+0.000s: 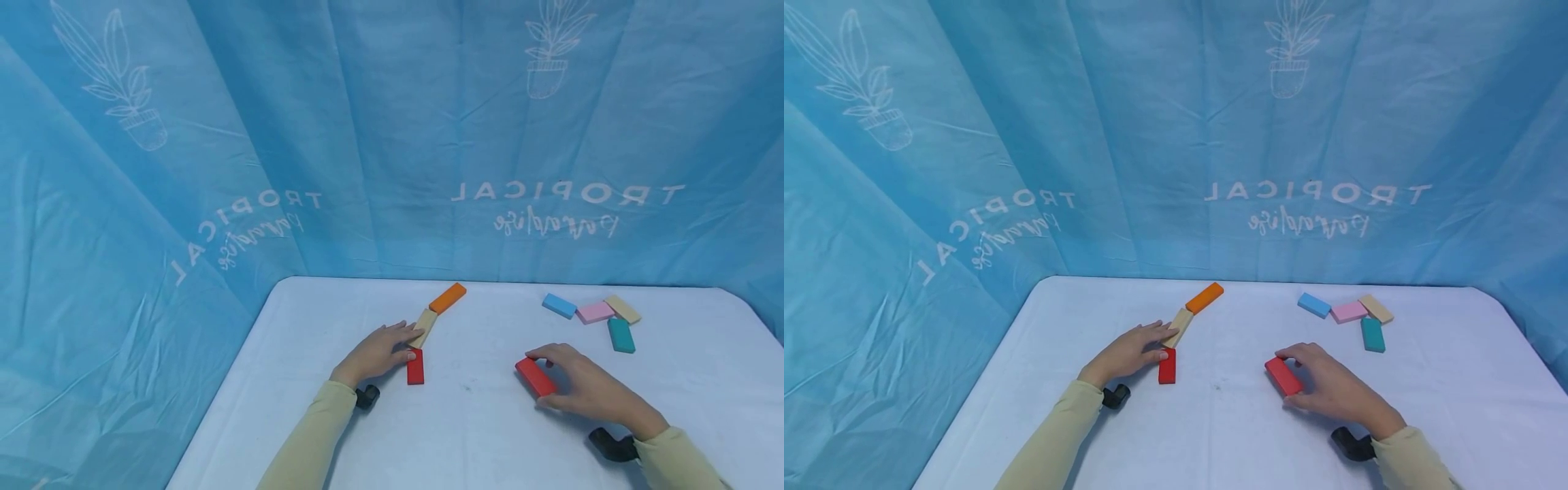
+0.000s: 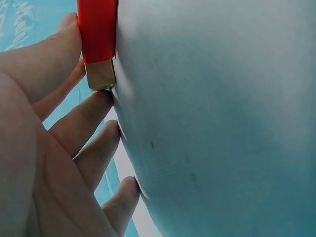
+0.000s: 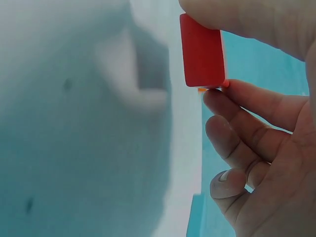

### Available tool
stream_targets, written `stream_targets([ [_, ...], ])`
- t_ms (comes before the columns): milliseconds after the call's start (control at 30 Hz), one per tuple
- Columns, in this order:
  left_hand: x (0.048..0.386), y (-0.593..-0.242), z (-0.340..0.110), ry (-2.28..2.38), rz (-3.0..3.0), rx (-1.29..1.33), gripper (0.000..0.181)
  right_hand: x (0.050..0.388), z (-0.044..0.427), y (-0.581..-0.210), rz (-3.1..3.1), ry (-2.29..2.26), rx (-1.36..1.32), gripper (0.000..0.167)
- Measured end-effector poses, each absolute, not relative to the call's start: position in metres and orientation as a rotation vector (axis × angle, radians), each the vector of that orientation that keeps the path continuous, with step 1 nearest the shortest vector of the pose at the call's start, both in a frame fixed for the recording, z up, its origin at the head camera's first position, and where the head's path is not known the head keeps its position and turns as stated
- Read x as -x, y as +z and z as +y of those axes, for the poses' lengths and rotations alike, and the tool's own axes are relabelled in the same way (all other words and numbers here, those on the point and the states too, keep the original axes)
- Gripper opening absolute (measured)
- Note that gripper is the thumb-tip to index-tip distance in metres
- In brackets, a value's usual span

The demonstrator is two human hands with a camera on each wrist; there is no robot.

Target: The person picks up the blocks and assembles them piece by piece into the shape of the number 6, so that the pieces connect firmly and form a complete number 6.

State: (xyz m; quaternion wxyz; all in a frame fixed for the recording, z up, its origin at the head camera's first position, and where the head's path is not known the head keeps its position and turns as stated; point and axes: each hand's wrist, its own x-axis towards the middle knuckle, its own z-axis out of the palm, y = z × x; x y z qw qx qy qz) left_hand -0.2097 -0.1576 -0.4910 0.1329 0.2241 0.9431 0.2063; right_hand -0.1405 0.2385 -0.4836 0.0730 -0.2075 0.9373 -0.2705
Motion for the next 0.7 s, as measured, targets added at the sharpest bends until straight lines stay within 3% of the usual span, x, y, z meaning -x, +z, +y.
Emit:
stream_targets([
  [700, 0.209, -0.491, -0.156, 0.636, 2.723, -0.629, 0.056, 0.155, 0.178, -0.485, 2.675, -0.88, 0.801, 0.07],
])
